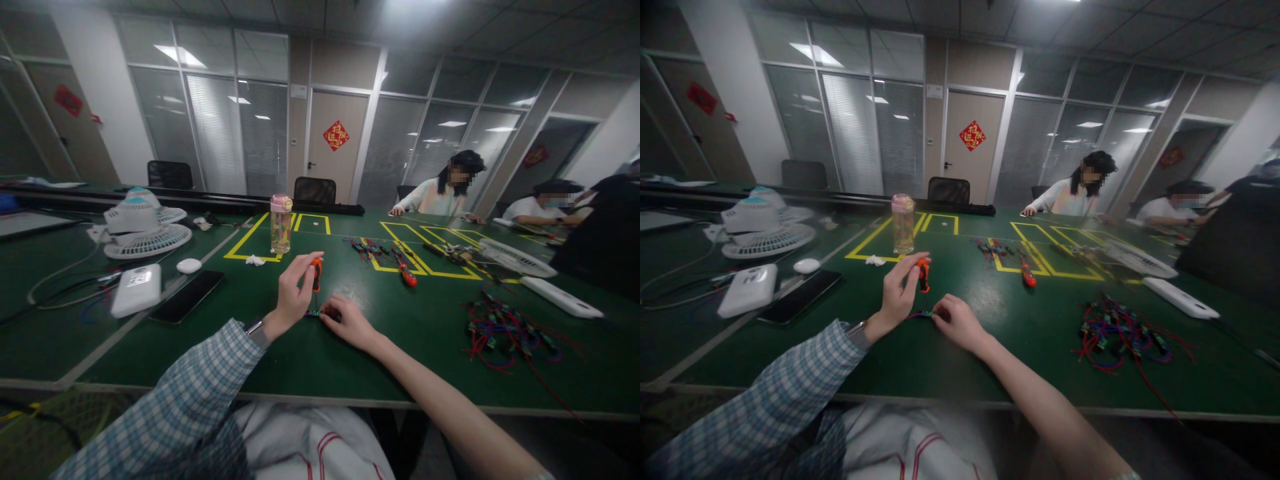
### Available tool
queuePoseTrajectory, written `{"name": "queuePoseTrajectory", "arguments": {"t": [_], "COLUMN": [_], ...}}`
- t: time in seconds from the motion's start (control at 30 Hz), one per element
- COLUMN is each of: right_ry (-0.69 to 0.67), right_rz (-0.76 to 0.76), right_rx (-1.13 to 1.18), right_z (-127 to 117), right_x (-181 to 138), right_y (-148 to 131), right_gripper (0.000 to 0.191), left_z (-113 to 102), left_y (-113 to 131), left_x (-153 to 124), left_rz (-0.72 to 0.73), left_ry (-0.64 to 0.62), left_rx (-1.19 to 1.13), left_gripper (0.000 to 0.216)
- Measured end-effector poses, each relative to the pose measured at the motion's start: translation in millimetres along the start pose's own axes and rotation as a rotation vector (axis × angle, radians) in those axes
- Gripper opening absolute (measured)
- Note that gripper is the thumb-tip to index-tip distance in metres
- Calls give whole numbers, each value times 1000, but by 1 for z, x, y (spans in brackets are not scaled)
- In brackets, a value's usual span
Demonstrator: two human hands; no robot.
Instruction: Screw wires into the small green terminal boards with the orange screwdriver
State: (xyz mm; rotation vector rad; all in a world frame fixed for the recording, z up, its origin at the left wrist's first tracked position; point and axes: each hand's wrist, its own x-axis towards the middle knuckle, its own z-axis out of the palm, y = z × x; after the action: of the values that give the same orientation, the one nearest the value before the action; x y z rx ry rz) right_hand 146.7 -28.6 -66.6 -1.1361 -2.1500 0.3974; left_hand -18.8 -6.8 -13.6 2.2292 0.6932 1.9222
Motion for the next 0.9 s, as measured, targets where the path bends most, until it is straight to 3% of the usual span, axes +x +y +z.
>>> {"name": "queuePoseTrajectory", "arguments": {"t": [0.23,0.47,0.7,0.9], "right_ry": [-2,6,-5,-2], "right_rz": [2,-7,12,8], "right_rx": [-10,-14,-10,1], "right_z": [0,0,0,0], "right_x": [0,0,-1,0], "right_y": [1,1,2,1], "right_gripper": [7,6,7,8], "left_z": [0,3,4,3], "left_y": [2,-1,0,-3], "left_x": [6,2,2,-2], "left_rz": [-65,-113,-21,-60], "left_ry": [69,-37,67,15], "left_rx": [40,-98,52,-5], "left_gripper": [13,33,23,34]}}
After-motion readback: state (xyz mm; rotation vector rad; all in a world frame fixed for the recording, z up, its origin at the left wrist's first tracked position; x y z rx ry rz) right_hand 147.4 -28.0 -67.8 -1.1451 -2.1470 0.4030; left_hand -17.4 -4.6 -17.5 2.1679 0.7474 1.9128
